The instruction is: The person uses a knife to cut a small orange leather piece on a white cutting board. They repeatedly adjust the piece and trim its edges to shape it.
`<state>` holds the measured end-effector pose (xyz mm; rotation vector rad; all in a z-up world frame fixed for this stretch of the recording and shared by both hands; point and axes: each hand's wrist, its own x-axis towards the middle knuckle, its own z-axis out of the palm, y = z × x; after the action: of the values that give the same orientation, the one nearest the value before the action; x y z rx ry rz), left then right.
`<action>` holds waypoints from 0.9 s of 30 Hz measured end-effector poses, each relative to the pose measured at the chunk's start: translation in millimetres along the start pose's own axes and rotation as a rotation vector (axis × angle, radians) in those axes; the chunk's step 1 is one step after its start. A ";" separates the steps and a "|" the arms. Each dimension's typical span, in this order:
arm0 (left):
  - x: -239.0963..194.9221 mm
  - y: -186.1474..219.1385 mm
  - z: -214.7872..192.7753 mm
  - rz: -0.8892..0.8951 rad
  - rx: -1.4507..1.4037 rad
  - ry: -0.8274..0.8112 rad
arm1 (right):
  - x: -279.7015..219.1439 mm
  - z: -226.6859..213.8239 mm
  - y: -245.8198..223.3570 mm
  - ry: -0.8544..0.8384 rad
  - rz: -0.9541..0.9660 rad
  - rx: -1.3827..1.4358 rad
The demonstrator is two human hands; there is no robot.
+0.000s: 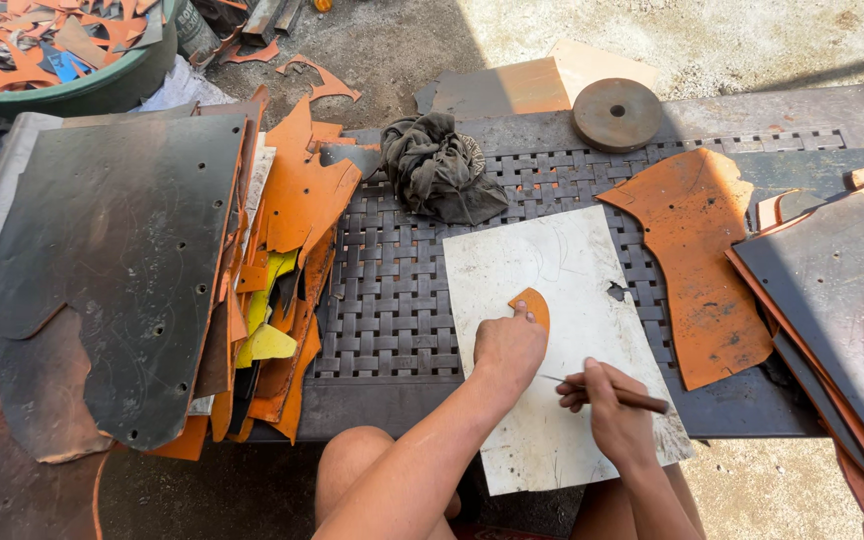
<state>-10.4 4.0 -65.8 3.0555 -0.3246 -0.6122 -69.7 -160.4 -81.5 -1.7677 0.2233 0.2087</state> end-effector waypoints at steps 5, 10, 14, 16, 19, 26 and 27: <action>8.8 -7.6 16.0 0.005 -0.032 0.162 | -61.6 -41.0 28.0 0.061 -0.149 0.179; 23.6 -4.9 11.0 -0.030 0.013 0.080 | -141.8 -84.4 54.9 0.058 -0.386 -0.127; 30.9 7.7 5.2 -0.046 0.034 0.092 | -187.7 -158.9 70.6 0.163 -0.414 -0.359; 30.9 11.1 3.2 -0.043 0.068 0.112 | -210.3 -203.5 74.4 0.229 -0.455 -0.454; 30.6 12.6 -4.7 -0.048 0.133 0.102 | -230.9 -257.9 74.4 0.345 -0.449 -0.538; 22.0 6.9 -13.8 -0.060 0.144 0.073 | -255.0 -286.5 106.4 0.528 -0.237 -0.605; 22.3 5.4 -15.7 -0.055 0.145 0.074 | -255.1 -293.5 109.2 0.540 -0.217 -0.604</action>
<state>14.7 -6.3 -59.5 3.2262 -0.2979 -0.4970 -339.0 -460.4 -57.7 -2.4096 0.3785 -0.4084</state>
